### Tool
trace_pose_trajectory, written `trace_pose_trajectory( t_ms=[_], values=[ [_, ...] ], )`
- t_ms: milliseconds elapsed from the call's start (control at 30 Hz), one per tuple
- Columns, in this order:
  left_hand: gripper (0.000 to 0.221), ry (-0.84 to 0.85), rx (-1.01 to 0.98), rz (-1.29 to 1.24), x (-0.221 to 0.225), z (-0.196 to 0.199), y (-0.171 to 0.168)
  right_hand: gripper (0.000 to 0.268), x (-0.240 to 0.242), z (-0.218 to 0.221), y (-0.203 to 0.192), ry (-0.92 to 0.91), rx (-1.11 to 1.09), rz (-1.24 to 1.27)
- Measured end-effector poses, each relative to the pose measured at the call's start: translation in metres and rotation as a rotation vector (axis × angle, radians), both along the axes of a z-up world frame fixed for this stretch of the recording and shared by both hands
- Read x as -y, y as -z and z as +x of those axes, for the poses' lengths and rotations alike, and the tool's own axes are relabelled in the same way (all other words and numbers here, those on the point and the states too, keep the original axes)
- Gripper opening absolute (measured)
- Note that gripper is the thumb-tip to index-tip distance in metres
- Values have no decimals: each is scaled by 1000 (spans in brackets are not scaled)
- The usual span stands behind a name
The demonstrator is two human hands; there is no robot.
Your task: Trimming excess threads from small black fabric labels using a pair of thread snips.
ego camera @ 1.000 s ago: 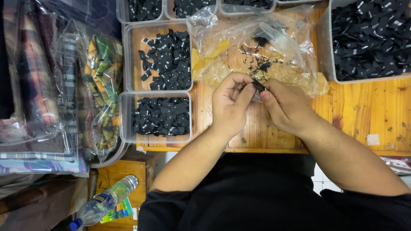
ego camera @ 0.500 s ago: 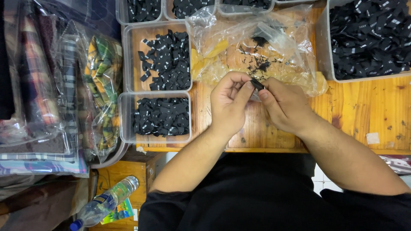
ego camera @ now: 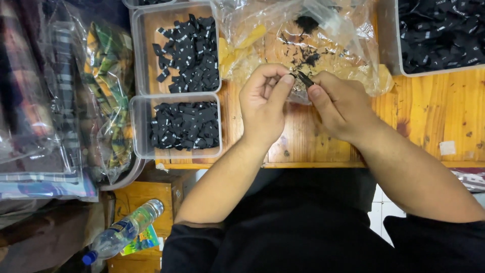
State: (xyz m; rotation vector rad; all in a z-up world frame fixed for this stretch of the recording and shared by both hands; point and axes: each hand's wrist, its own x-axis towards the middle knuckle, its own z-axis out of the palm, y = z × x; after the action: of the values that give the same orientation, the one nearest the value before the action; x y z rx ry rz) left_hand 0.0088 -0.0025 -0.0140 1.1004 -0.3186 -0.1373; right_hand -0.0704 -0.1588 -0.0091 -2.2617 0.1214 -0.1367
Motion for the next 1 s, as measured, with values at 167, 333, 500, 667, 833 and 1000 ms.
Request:
trace_pose_trajectory(
  t_ms=[167, 333, 500, 667, 833, 1000],
  values=[
    [7, -8, 17, -35, 0, -2, 5, 28, 0, 1, 9, -12, 64, 2],
    [7, 3, 54, -44, -2, 0, 5, 27, 1, 4, 5, -27, 30, 9],
    [8, 12, 61, -54, -3, 0, 5, 28, 0, 2, 3, -10, 27, 27],
    [7, 15, 49, -62, -3, 0, 4, 26, 2, 3, 8, -3, 36, 37],
    [7, 8, 54, -84, -3, 0, 6, 28, 2, 3, 13, -9, 49, 45],
    [8, 17, 59, -52, -4, -1, 6, 30, 3, 1, 10, -23, 43, 20]
  ],
)
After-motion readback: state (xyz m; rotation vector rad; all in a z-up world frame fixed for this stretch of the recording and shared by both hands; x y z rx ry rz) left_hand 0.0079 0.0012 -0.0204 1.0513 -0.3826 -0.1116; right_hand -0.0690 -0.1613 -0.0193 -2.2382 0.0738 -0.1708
